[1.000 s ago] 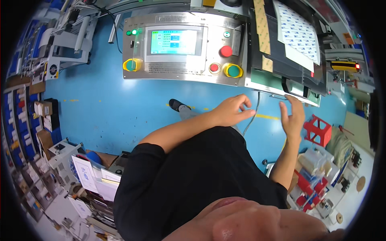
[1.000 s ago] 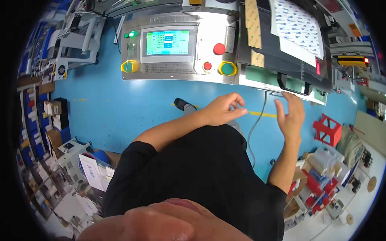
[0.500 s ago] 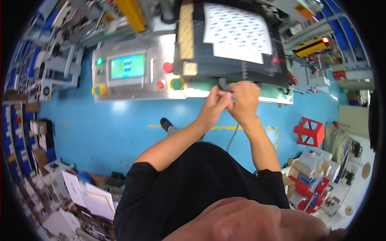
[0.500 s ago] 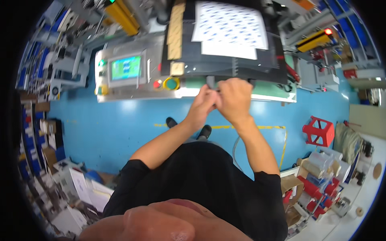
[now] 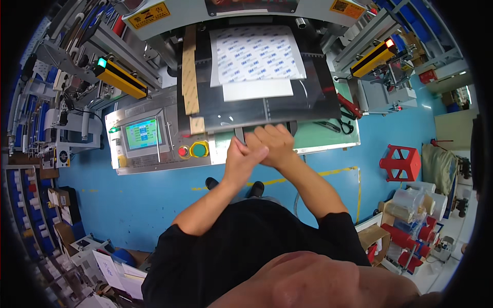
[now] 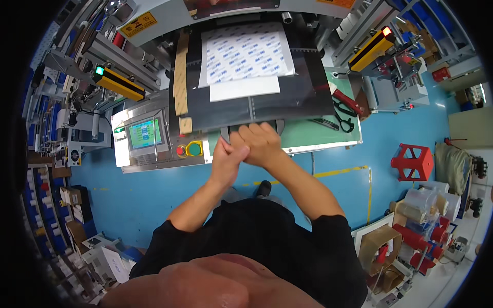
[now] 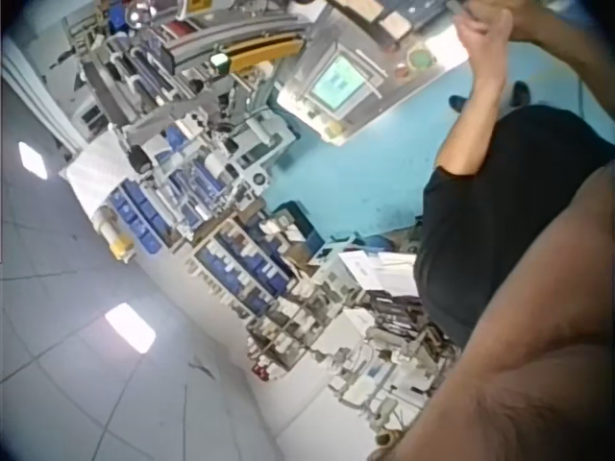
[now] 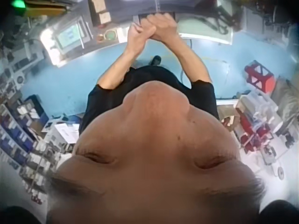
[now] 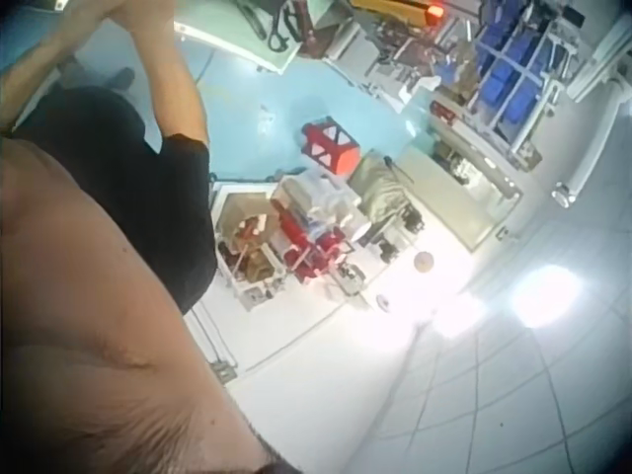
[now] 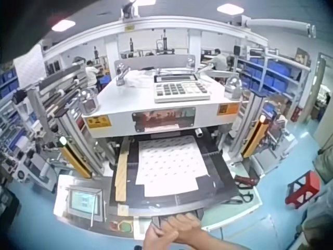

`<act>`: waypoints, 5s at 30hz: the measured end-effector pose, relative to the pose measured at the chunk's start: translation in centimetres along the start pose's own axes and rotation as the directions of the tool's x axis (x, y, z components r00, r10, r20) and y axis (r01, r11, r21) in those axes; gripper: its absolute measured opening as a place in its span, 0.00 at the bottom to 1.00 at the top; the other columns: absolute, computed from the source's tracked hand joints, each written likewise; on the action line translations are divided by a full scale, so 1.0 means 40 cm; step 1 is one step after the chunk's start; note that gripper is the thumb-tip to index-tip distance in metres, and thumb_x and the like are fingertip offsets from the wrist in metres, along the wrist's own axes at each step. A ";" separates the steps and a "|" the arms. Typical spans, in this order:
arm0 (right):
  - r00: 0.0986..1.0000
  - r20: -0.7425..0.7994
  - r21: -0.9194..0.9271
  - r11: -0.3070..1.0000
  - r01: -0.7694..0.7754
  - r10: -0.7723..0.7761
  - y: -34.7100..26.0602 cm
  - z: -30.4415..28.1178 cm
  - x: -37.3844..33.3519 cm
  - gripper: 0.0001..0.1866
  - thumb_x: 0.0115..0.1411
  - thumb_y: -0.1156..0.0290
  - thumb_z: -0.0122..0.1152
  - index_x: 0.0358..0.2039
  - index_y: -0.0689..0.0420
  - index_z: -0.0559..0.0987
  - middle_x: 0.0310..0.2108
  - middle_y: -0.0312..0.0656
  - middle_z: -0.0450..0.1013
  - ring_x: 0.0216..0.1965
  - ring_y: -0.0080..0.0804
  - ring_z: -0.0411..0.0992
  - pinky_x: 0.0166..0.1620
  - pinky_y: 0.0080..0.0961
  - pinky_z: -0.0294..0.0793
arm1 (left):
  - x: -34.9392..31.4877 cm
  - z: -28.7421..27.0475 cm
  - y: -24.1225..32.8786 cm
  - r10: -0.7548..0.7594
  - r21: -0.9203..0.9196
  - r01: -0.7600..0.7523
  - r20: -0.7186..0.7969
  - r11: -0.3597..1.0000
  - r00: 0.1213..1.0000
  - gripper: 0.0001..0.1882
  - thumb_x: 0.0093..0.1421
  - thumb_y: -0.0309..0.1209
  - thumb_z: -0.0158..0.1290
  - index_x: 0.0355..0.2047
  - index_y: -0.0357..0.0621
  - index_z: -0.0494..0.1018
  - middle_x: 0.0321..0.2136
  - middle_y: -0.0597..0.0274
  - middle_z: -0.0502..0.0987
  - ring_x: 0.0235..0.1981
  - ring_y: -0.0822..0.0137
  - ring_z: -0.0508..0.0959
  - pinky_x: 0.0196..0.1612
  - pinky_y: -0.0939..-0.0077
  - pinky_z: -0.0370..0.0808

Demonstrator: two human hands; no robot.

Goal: Applying adhesive labels to parts and trimming them using a utility knife.

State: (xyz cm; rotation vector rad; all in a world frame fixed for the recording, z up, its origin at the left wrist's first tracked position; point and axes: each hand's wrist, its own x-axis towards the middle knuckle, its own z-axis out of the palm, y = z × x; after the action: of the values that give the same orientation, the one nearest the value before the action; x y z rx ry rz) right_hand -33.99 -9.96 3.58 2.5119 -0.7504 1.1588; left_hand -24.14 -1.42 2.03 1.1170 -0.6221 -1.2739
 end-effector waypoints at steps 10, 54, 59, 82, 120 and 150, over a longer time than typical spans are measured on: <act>0.993 0.121 -0.029 0.999 0.024 -0.020 0.175 0.222 0.156 0.16 0.56 0.52 0.59 0.16 0.45 0.73 0.17 0.32 0.71 0.22 0.32 0.73 0.29 0.33 0.67 | 0.283 -0.033 0.085 0.017 0.025 -0.019 0.085 1.000 0.996 0.18 0.65 0.42 0.58 0.44 0.46 0.64 0.37 0.67 0.72 0.36 0.74 0.72 0.41 0.76 0.71; 0.808 -0.209 0.028 0.830 -0.558 0.550 0.462 0.085 -0.037 0.23 0.57 0.62 0.68 0.48 0.65 0.80 0.42 0.52 0.79 0.46 0.46 0.76 0.52 0.39 0.71 | 0.103 -0.105 -0.063 0.423 0.887 -0.435 0.337 0.159 0.841 0.21 0.55 0.44 0.61 0.40 0.42 0.72 0.38 0.51 0.73 0.44 0.50 0.72 0.51 0.57 0.68; 0.305 -0.344 -0.016 0.319 -0.947 0.888 0.705 -0.155 -0.600 0.26 0.63 0.55 0.63 0.44 0.71 0.76 0.39 0.51 0.77 0.42 0.39 0.74 0.46 0.34 0.73 | 0.102 -0.097 -0.065 0.379 0.874 -0.463 0.382 0.149 0.843 0.21 0.56 0.45 0.60 0.41 0.42 0.73 0.39 0.52 0.73 0.45 0.51 0.72 0.52 0.58 0.68; 0.206 -0.110 0.039 0.211 -0.977 0.972 0.595 -0.131 -0.611 0.30 0.70 0.46 0.47 0.40 0.67 0.74 0.40 0.58 0.74 0.43 0.52 0.72 0.52 0.42 0.68 | 0.094 -0.101 -0.054 0.351 0.892 -0.428 0.358 0.144 0.865 0.20 0.56 0.44 0.62 0.38 0.41 0.73 0.39 0.52 0.73 0.43 0.50 0.73 0.50 0.57 0.69; 0.131 -0.097 0.059 0.138 -0.989 0.987 0.540 -0.172 -0.548 0.25 0.71 0.51 0.46 0.48 0.64 0.73 0.45 0.55 0.75 0.48 0.50 0.73 0.53 0.38 0.69 | 0.622 0.087 0.156 0.507 0.827 -0.387 0.557 -0.407 0.658 0.27 0.49 0.36 0.62 0.48 0.40 0.69 0.53 0.45 0.71 0.54 0.49 0.71 0.56 0.54 0.67; 0.306 -0.070 -0.040 0.304 -0.952 0.949 0.597 -0.171 -0.598 0.23 0.73 0.56 0.42 0.53 0.64 0.73 0.48 0.54 0.73 0.51 0.46 0.72 0.56 0.36 0.68 | 0.022 0.090 0.083 0.300 0.699 -0.706 0.703 -0.119 0.645 0.16 0.44 0.34 0.60 0.31 0.39 0.71 0.30 0.53 0.70 0.33 0.56 0.72 0.35 0.64 0.67</act>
State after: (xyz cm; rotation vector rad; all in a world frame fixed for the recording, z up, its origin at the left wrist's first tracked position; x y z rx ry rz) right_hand -64.68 -18.53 -9.65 1.7881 -2.4427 1.3619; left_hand -25.66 -3.63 6.21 1.3933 -2.2072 -0.0537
